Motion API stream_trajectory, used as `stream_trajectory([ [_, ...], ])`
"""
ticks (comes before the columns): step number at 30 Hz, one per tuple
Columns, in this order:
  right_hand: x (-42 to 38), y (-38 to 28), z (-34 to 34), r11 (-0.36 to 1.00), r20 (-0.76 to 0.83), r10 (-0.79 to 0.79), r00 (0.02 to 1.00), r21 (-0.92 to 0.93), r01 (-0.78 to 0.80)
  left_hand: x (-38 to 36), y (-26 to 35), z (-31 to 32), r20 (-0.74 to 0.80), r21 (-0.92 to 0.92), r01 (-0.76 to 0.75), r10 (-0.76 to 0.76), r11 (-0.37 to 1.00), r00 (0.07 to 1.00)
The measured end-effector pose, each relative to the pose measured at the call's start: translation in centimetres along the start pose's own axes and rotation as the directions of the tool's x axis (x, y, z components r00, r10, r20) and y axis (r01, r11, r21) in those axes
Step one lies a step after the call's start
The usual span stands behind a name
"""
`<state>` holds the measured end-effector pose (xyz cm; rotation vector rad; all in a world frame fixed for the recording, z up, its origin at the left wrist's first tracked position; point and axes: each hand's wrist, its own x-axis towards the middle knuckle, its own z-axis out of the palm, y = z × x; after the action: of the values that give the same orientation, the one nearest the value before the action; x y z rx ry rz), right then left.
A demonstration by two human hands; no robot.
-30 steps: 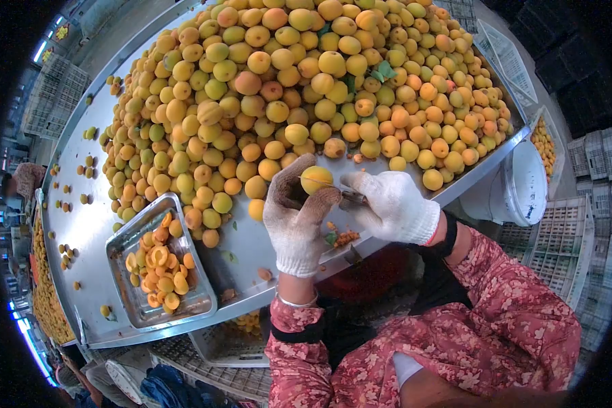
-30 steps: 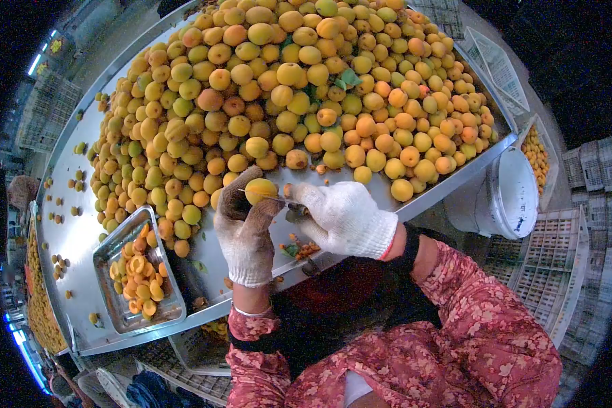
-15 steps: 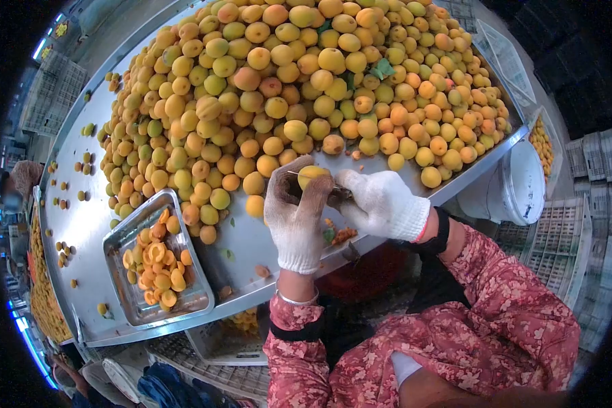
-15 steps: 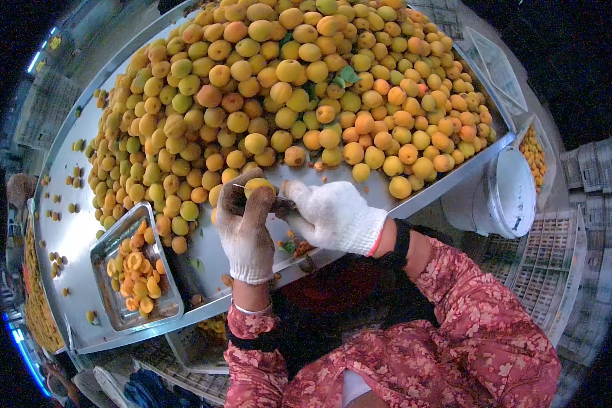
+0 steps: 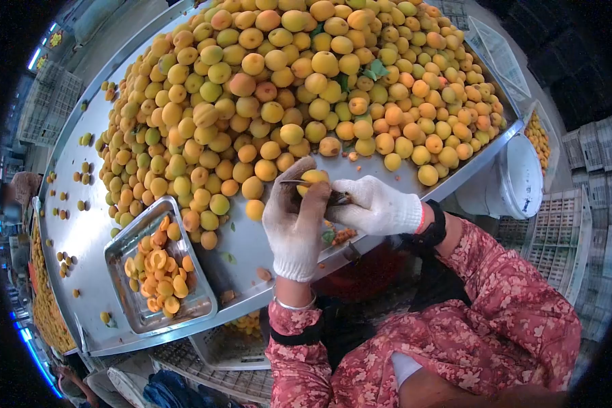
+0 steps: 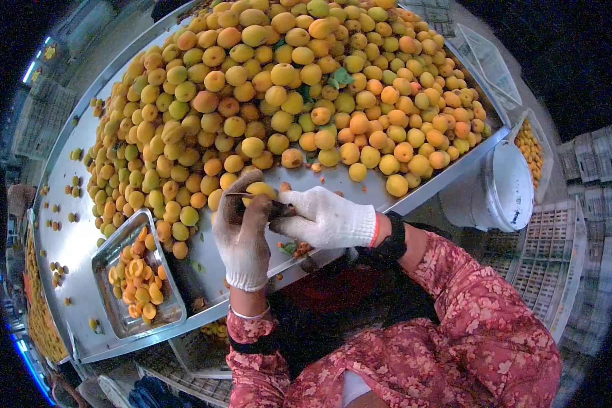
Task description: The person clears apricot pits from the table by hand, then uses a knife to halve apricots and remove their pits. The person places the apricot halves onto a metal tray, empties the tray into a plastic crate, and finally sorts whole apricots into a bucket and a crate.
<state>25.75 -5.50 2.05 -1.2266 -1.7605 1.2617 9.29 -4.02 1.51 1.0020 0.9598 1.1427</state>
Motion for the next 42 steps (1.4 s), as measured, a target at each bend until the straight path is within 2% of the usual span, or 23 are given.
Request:
stream_trajectory([
  [2, 0.0, -0.6, -0.3, 0.996, 0.024, 0.066, 0.998, 0.062, -0.067, 0.0, -0.2, 0.0, 0.029, 0.042, -0.004, 0.003, 0.999, 1.000],
  [5, 0.1, -0.8, -0.8, 1.000, 0.008, 0.014, 1.000, -0.017, -0.014, 0.2, -0.3, 0.3, 0.003, 0.012, -0.046, 0.046, 0.999, 0.999],
  [8, 0.0, -0.8, -1.8, 0.988, 0.072, 0.043, 0.996, -0.148, -0.032, 0.7, -0.9, 0.3, -0.003, -0.100, 0.018, -0.019, 0.995, 1.000],
  [10, -0.4, -1.0, -2.3, 0.995, -0.141, 0.069, 0.988, -0.063, -0.079, 0.7, -1.6, 0.4, 0.029, -0.262, 0.074, -0.069, 0.962, 0.997],
  [11, -0.5, -0.8, -2.6, 0.997, -0.231, 0.070, 0.970, 0.043, -0.062, 0.6, -2.0, 0.2, 0.024, -0.264, 0.076, -0.072, 0.961, 0.997],
  [12, -0.4, -1.6, -2.9, 0.993, -0.237, 0.116, 0.965, 0.040, -0.110, 0.6, -2.2, 0.3, 0.085, -0.027, -0.037, 0.039, 0.999, 0.996],
  [13, -0.2, -2.3, -3.2, 0.987, -0.249, 0.160, 0.955, 0.036, -0.156, 0.7, -2.2, 0.5, 0.174, 0.203, -0.169, 0.134, 0.964, 0.976],
  [14, -0.1, -1.9, -3.1, 0.987, -0.257, 0.162, 0.953, 0.034, -0.158, 0.5, -2.0, 1.0, 0.103, -0.241, 0.171, -0.151, 0.955, 0.983],
  [15, 0.0, -1.2, -2.7, 0.991, -0.244, 0.135, 0.960, 0.036, -0.130, 0.5, -1.6, 1.4, 0.112, -0.240, 0.177, -0.154, 0.954, 0.982],
  [17, -0.3, -0.7, -2.6, 0.993, -0.237, 0.115, 0.965, 0.041, -0.108, 0.2, -1.4, 1.7, 0.105, 0.124, -0.050, 0.037, 0.991, 0.994],
  [18, -0.4, -0.8, -2.6, 0.965, -0.185, 0.225, 0.957, 0.174, -0.193, 0.2, -1.4, 1.8, 0.109, 0.123, -0.049, 0.035, 0.991, 0.993],
  [19, -0.4, -0.9, -2.6, 0.913, -0.118, 0.324, 0.939, 0.299, -0.277, 0.1, -1.4, 1.9, 0.080, 0.060, 0.040, -0.045, 0.997, 0.996],
  [20, -0.4, 0.0, -2.2, 0.899, -0.135, 0.311, 0.941, 0.361, -0.246, 0.1, -1.4, 1.9, 0.055, -0.006, 0.127, -0.126, 0.992, 0.990],
  [24, -0.2, -0.2, -1.9, 0.931, -0.129, 0.288, 0.949, 0.272, -0.246, 0.2, -1.3, 1.4, 0.061, 0.181, 0.042, -0.053, 0.983, 0.997],
  [26, -0.1, -0.9, -2.0, 0.954, -0.102, 0.279, 0.955, 0.139, -0.264, 0.1, -1.2, 1.4, 0.079, 0.316, -0.072, 0.049, 0.946, 0.996],
  [27, -0.1, -0.8, -2.0, 0.954, -0.097, 0.282, 0.954, 0.137, -0.268, -0.1, -1.0, 1.4, 0.074, 0.313, -0.068, 0.047, 0.947, 0.996],
  [29, 0.0, -0.6, -2.3, 0.993, -0.088, 0.117, 0.989, 0.002, -0.118, -0.2, -0.3, 1.5, 0.055, 0.045, 0.178, -0.181, 0.983, 0.982],
  [30, 0.0, -0.6, -2.4, 0.993, -0.085, 0.118, 0.989, -0.004, -0.119, -0.2, -0.7, 1.3, 0.053, 0.038, 0.177, -0.179, 0.983, 0.982],
  [31, 0.0, -0.6, -2.5, 0.979, -0.061, 0.189, 0.980, 0.085, -0.184, 0.0, -1.6, 0.8, 0.131, 0.366, -0.151, 0.109, 0.918, 0.985],
  [32, 0.0, -0.6, -2.4, 0.953, -0.034, 0.259, 0.965, 0.174, -0.250, 0.0, -2.3, 0.5, 0.296, 0.610, -0.450, 0.339, 0.652, 0.893],
  [36, 0.5, 0.5, -1.9, 0.942, -0.051, 0.279, 0.959, 0.209, -0.263, -0.2, -3.4, 0.2, 0.247, 0.556, -0.374, 0.281, 0.743, 0.927],
  [38, 0.8, 1.4, -1.4, 0.958, -0.154, 0.165, 0.974, 0.258, -0.122, -0.2, -3.9, 0.4, 0.114, 0.285, -0.109, 0.079, 0.952, 0.990],
  [42, 1.1, -0.2, -1.6, 0.945, -0.148, 0.214, 0.966, 0.280, -0.166, 0.0, -1.9, 1.4, 0.123, 0.231, -0.133, 0.106, 0.964, 0.987],
])
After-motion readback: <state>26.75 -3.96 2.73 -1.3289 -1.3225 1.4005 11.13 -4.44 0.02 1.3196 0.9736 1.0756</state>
